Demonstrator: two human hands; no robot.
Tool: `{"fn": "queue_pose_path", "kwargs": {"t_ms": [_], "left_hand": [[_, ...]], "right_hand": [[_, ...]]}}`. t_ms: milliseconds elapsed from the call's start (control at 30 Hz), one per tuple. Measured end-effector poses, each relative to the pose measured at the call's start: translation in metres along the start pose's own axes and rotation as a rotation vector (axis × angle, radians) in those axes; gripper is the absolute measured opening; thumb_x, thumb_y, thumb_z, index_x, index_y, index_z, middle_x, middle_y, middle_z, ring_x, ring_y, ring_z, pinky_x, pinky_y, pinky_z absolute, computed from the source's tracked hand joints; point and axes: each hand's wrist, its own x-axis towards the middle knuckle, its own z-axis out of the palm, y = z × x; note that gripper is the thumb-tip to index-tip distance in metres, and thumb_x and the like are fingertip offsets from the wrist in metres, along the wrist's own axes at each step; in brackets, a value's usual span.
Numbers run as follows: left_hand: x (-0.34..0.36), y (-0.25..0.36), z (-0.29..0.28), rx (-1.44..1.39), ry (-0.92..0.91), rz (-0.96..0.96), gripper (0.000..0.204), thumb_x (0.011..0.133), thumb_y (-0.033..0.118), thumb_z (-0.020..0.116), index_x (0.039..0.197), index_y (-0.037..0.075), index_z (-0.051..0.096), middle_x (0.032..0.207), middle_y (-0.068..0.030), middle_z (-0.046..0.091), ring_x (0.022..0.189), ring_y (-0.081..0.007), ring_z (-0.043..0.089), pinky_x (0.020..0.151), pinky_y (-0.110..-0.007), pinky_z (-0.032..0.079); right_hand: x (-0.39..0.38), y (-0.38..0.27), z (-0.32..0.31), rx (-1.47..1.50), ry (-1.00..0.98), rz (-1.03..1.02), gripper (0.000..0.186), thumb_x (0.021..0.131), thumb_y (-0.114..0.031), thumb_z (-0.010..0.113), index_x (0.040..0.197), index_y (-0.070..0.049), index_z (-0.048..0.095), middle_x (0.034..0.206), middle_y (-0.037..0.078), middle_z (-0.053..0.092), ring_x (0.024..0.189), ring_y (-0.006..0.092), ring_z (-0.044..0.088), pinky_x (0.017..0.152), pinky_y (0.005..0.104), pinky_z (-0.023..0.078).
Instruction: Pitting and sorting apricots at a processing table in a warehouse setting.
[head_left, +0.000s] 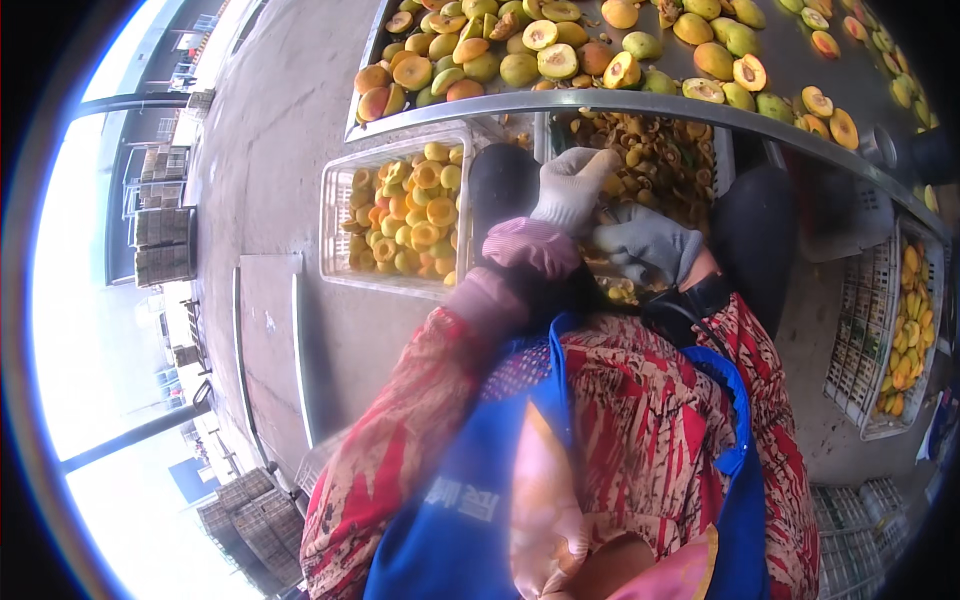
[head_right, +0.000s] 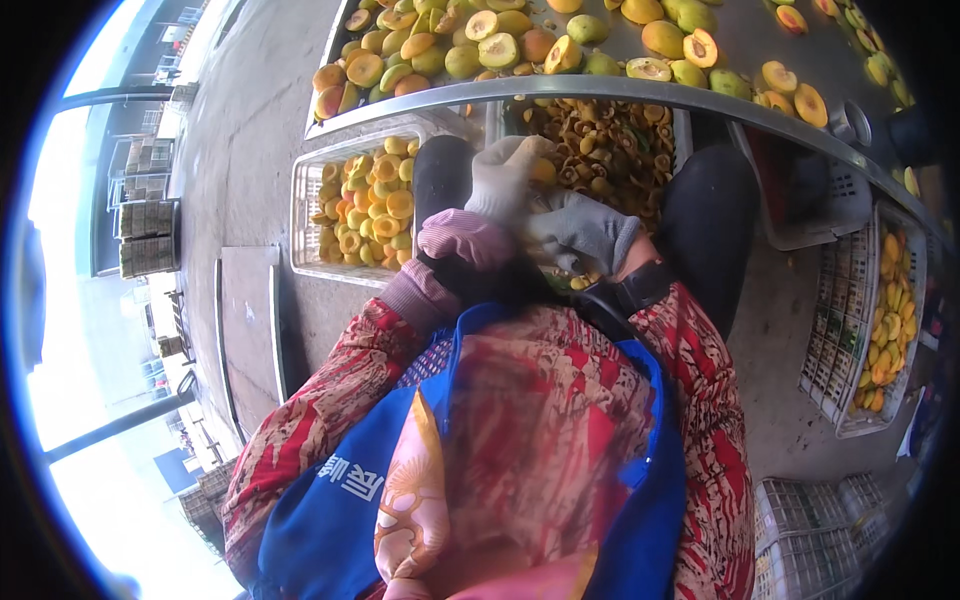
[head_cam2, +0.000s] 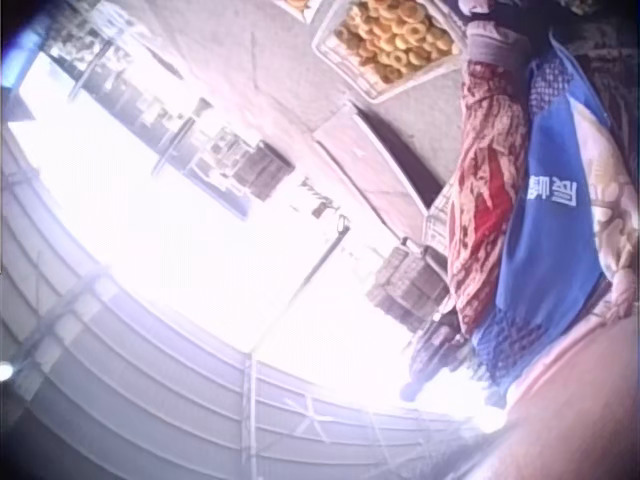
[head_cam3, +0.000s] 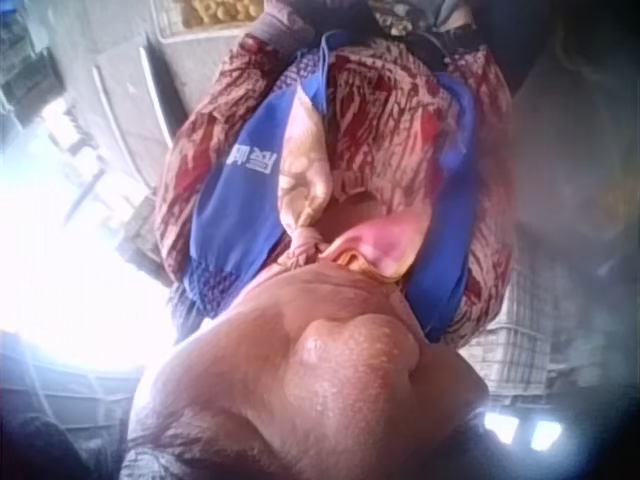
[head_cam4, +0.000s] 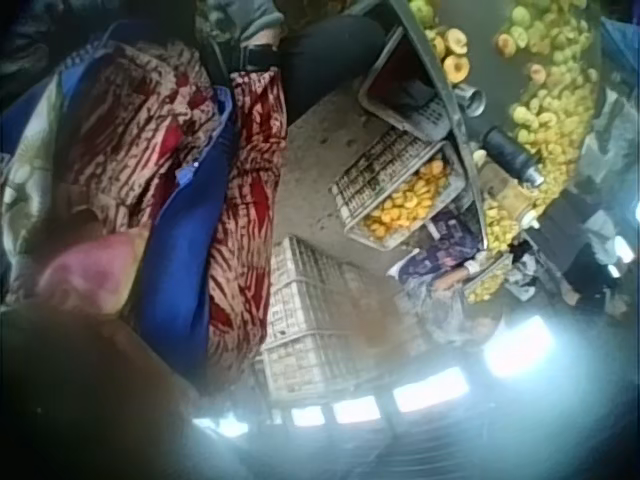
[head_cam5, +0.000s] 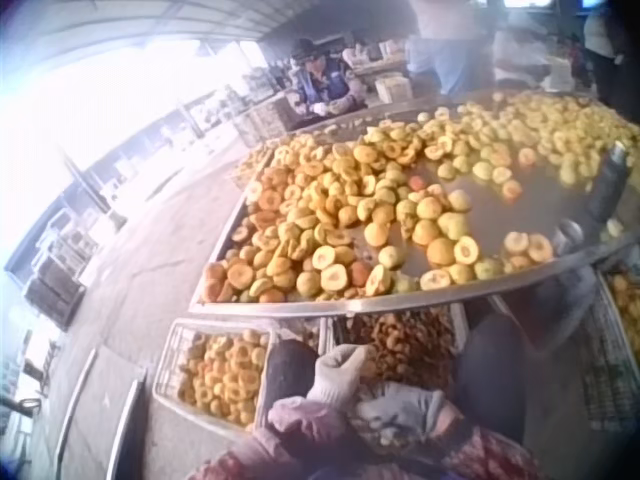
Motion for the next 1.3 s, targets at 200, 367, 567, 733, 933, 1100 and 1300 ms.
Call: {"fn": "queue_pose_path", "kwargs": {"t_ms": [200,367,567,733,933,1100,1300], "left_hand": [[0.007,0.019,-0.011,-0.149,-0.283,-0.225,0.033,0.089,0.030,0.054,0.092,-0.002,0.063,0.079,-0.0159,0.064,0.066,-0.0206,0.062,0.061,-0.028,0.050],[0.008,0.012,-0.002,-0.596,-0.189,-0.145,0.034,0.091,0.034,0.053,0.092,0.000,0.060,0.079,-0.0141,0.063,0.066,-0.0215,0.061,0.058,-0.028,0.051],[0.017,0.013,0.000,-0.880,0.016,0.103,0.039,0.091,0.037,0.056,0.098,-0.001,0.059,0.080,-0.0132,0.063,0.069,-0.0240,0.062,0.062,-0.035,0.052],[0.015,0.037,-0.115,-0.255,0.537,0.278,0.039,0.094,0.033,0.049,0.099,-0.002,0.065,0.086,-0.0102,0.066,0.072,-0.0163,0.062,0.066,-0.028,0.052],[0.059,0.049,-0.123,0.433,0.535,0.263,0.049,0.082,0.035,0.062,0.119,0.003,0.058,0.109,-0.0161,0.064,0.102,-0.0259,0.060,0.089,-0.034,0.045],[0.130,0.114,0.032,0.818,-0.222,0.573,0.042,0.081,0.025,0.063,0.122,0.016,0.057,0.112,-0.0085,0.061,0.095,-0.0263,0.062,0.080,-0.033,0.049],[0.184,0.109,0.129,1.266,-0.617,1.082,0.052,0.075,0.014,0.065,0.125,0.012,0.052,0.119,-0.0109,0.055,0.114,-0.0287,0.052,0.091,-0.037,0.045]], "right_hand": [[0.005,0.023,-0.024,0.370,-0.318,0.036,0.025,0.095,-0.016,0.045,0.070,-0.014,0.046,0.056,-0.009,0.032,0.045,0.0018,0.030,0.039,0.0159,0.023],[0.005,0.021,-0.021,0.329,-0.198,-0.039,0.026,0.096,-0.017,0.045,0.071,-0.010,0.047,0.055,-0.007,0.034,0.044,0.0015,0.033,0.039,0.0151,0.027],[0.008,0.020,-0.025,0.652,-0.686,-0.202,0.018,0.094,-0.021,0.047,0.090,-0.004,0.052,0.058,-0.001,0.045,0.046,0.0107,0.047,0.041,0.0252,0.039],[0.045,0.028,-0.026,-0.551,0.454,0.038,0.029,0.082,-0.020,0.054,0.105,-0.003,0.048,0.079,0.011,0.057,0.068,0.0257,0.057,0.061,0.0366,0.046],[0.042,0.025,-0.023,-0.517,0.693,-0.188,0.047,0.081,-0.020,0.051,0.124,-0.003,0.041,0.098,0.021,0.059,0.082,0.0347,0.061,0.070,0.0420,0.047],[0.058,0.049,-0.034,-0.858,0.641,-0.453,0.031,0.080,-0.020,0.057,0.107,-0.004,0.051,0.087,0.023,0.061,0.076,0.0385,0.060,0.065,0.0435,0.047],[0.034,0.025,-0.023,-0.742,0.758,-0.351,0.023,0.081,-0.018,0.053,0.099,-0.004,0.050,0.087,0.025,0.061,0.083,0.0438,0.059,0.072,0.0512,0.045]]}}
